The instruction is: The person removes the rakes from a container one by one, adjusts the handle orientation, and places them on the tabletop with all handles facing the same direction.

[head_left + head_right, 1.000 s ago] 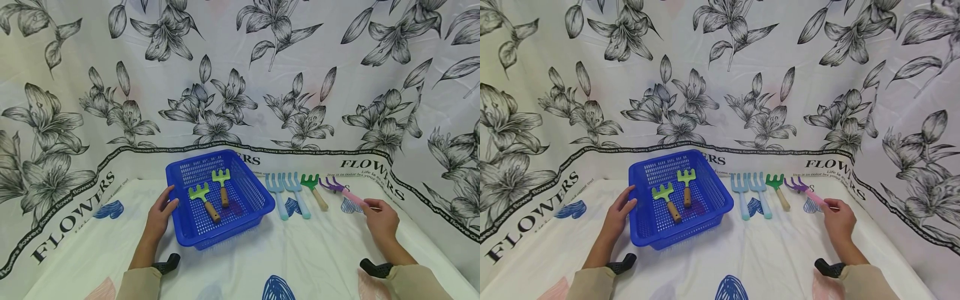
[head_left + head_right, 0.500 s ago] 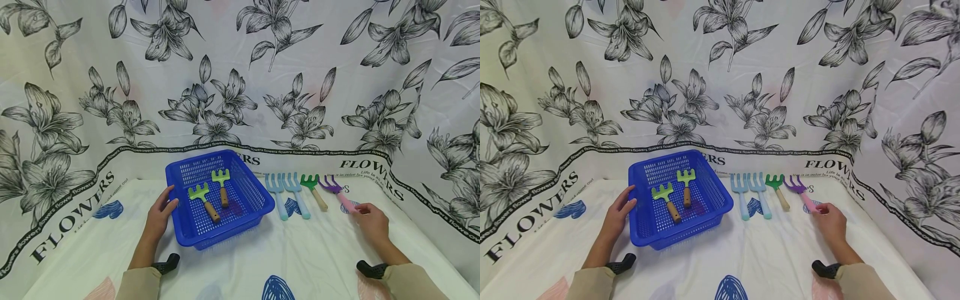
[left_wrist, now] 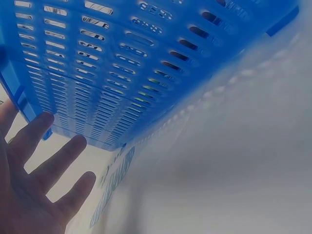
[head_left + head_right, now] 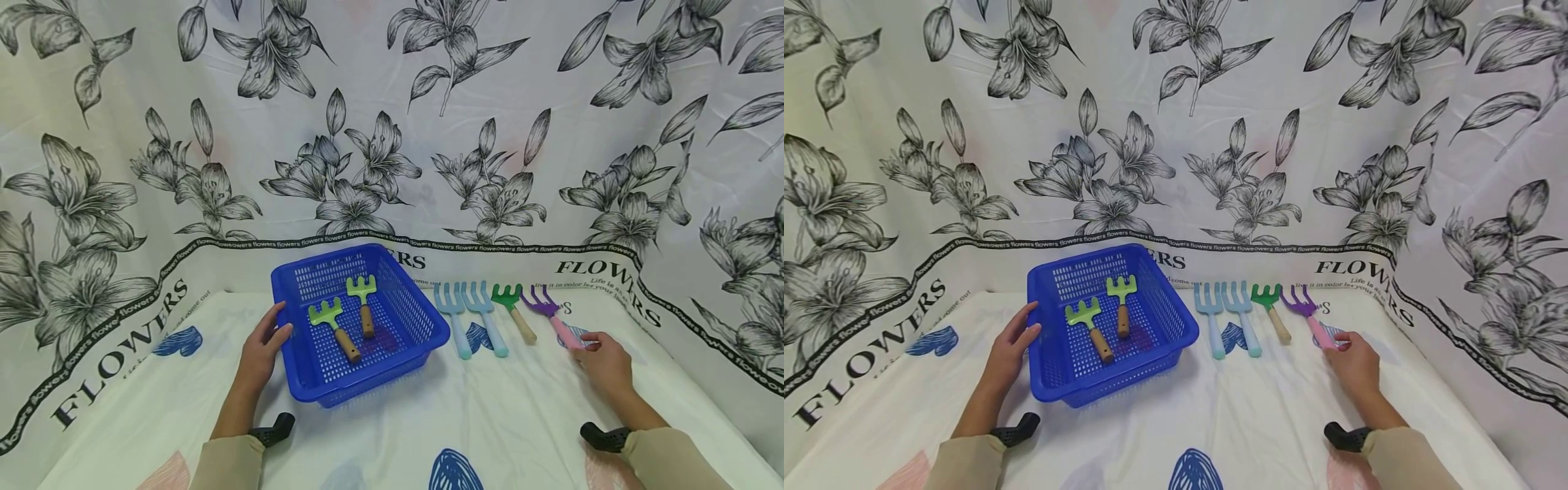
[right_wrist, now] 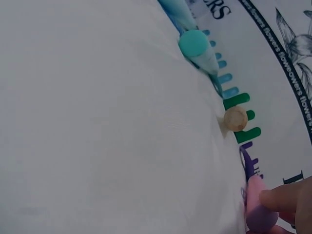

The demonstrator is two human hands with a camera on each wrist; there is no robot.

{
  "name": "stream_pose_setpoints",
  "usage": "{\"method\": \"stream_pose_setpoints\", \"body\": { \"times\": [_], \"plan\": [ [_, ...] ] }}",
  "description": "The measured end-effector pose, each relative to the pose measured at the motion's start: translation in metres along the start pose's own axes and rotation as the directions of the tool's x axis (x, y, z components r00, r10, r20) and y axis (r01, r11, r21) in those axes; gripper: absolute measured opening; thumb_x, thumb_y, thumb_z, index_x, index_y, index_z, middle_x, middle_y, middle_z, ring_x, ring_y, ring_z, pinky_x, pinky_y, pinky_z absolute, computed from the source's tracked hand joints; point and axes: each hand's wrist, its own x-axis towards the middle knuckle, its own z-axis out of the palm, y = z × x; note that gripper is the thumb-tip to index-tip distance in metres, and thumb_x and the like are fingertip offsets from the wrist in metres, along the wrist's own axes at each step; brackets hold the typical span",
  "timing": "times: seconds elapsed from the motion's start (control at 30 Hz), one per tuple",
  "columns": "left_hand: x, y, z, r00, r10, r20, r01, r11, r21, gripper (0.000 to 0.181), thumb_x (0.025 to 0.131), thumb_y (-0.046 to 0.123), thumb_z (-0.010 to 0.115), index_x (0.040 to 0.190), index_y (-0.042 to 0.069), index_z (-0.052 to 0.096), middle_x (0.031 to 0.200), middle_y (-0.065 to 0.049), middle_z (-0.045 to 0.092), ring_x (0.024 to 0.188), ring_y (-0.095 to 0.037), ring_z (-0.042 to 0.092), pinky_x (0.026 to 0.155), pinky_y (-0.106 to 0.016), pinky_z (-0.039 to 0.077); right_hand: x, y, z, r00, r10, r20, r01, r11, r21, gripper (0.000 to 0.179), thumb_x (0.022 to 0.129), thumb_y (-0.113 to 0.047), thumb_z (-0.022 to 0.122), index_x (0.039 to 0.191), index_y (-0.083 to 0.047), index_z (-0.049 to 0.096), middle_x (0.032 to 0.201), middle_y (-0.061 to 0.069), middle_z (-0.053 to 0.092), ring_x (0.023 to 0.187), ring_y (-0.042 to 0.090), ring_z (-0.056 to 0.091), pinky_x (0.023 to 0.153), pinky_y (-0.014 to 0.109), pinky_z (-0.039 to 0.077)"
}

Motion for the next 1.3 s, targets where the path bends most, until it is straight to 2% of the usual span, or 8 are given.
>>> {"method": "stream_pose_setpoints", "body": {
  "times": [0.2,0.43,0.83,1.0,1.2,1.3],
  "plan": [
    [-0.001,-0.002,0.001,1.000,0.004,-0.017,-0.004,1.000,0.009,0.062,0.098,0.045,0.051,0.154,0.029,0.030,0.158,-0.007,0.026,0.141,-0.039,0.028,0.106,-0.060,0.029,0.001,0.002,0.000,1.000,-0.019,0.016,0.020,1.000,-0.021,0.037,0.088,-0.015,0.067,0.117,0.006,0.058,0.090,0.018,0.062,0.079,0.031,0.055,0.063,0.036,0.038],
    [0.001,-0.001,0.001,1.000,-0.011,-0.004,0.011,1.000,-0.003,0.063,0.098,0.045,0.051,0.154,0.029,0.028,0.159,-0.006,0.023,0.142,-0.038,0.025,0.108,-0.059,0.028,0.001,0.005,0.000,1.000,-0.020,0.021,0.020,0.999,-0.027,0.035,0.088,-0.016,0.068,0.114,0.006,0.060,0.090,0.018,0.062,0.082,0.033,0.055,0.065,0.038,0.037],
    [0.002,-0.002,0.000,1.000,0.006,0.000,-0.006,1.000,-0.004,0.062,0.099,0.042,0.051,0.154,0.028,0.028,0.159,-0.007,0.023,0.142,-0.038,0.025,0.107,-0.058,0.029,-0.001,0.002,0.000,1.000,-0.004,0.024,0.004,1.000,-0.008,0.036,0.089,-0.016,0.067,0.117,0.005,0.059,0.106,0.026,0.060,0.093,0.038,0.055,0.069,0.040,0.040],
    [0.000,-0.001,0.000,1.000,0.011,0.000,-0.011,1.000,-0.002,0.062,0.099,0.043,0.050,0.154,0.029,0.028,0.159,-0.008,0.023,0.142,-0.039,0.025,0.107,-0.059,0.028,0.000,-0.011,-0.001,0.999,0.033,0.040,-0.035,0.999,0.039,0.041,0.092,-0.017,0.065,0.125,0.005,0.055,0.117,0.028,0.054,0.100,0.039,0.052,0.071,0.039,0.043],
    [0.000,-0.001,-0.001,1.000,0.001,0.002,-0.001,1.000,-0.003,0.062,0.099,0.043,0.051,0.155,0.029,0.027,0.159,-0.008,0.023,0.142,-0.039,0.025,0.108,-0.060,0.027,0.000,-0.036,0.003,1.000,0.009,-0.004,-0.008,0.987,0.161,0.049,0.092,-0.017,0.067,0.132,0.006,0.049,0.130,0.029,0.048,0.116,0.043,0.047,0.088,0.051,0.044],
    [0.000,0.000,-0.001,1.000,0.005,0.004,-0.005,1.000,-0.008,0.062,0.099,0.042,0.050,0.155,0.029,0.027,0.159,-0.008,0.022,0.142,-0.039,0.025,0.108,-0.060,0.027,-0.003,-0.050,0.006,1.000,-0.005,0.003,0.005,0.980,0.198,0.053,0.091,-0.018,0.067,0.137,0.002,0.047,0.135,0.027,0.046,0.120,0.042,0.048,0.092,0.052,0.045]
  ]
}}
